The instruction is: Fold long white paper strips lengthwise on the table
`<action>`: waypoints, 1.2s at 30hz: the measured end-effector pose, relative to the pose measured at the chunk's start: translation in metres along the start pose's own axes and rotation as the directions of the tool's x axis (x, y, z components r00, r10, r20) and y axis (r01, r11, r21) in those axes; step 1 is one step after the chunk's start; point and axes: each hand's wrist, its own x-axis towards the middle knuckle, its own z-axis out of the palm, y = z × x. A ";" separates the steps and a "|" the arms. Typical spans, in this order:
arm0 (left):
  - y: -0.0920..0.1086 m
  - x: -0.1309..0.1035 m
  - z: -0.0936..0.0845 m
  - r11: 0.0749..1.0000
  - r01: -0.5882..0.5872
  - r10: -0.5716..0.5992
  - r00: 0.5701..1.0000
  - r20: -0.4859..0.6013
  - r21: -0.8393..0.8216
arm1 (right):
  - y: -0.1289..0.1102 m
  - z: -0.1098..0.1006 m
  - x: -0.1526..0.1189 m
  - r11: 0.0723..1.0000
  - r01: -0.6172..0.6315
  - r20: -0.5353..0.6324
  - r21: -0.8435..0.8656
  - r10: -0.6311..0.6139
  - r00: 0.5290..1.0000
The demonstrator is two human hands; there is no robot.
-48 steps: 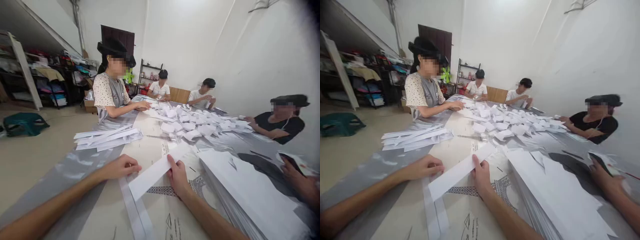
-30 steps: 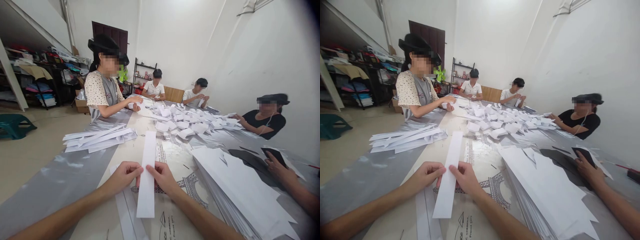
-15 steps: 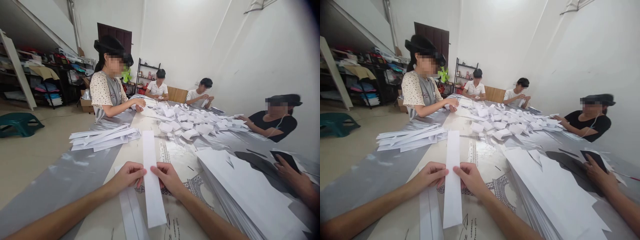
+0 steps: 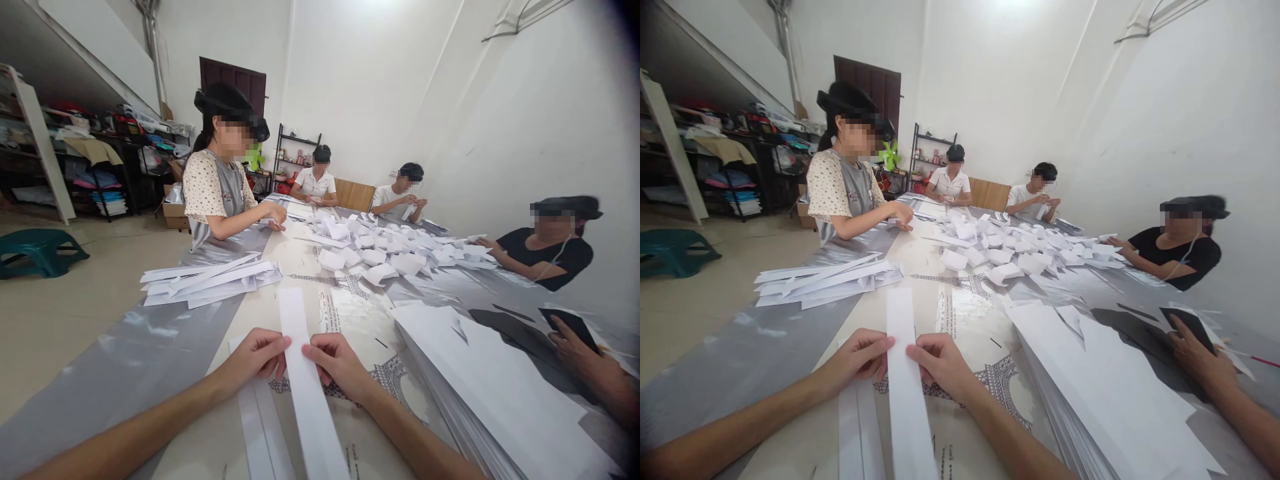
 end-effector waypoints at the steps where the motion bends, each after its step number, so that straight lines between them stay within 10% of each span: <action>1: -0.001 0.001 0.000 1.000 -0.015 0.015 0.999 -0.047 0.001 | -0.001 -0.001 -0.001 1.000 -0.001 0.027 -0.012 0.001 1.000; 5: -0.001 0.002 -0.001 0.996 -0.074 0.084 0.972 -0.218 0.054 | -0.002 -0.002 -0.002 0.999 -0.014 0.057 -0.044 0.016 0.998; 25: -0.003 0.003 0.000 0.990 -0.135 0.138 0.921 -0.364 0.034 | -0.001 0.002 -0.001 0.999 -0.011 -0.027 -0.039 0.010 1.000; 33: 0.001 0.001 -0.001 0.985 -0.053 0.060 0.998 -0.035 0.166 | 0.002 0.003 -0.002 0.993 0.040 -0.240 -0.112 -0.066 0.969; 36: 0.003 0.000 -0.001 0.975 -0.088 0.112 0.988 -0.110 0.203 | -0.002 0.003 -0.003 0.992 0.050 -0.200 -0.112 -0.072 0.977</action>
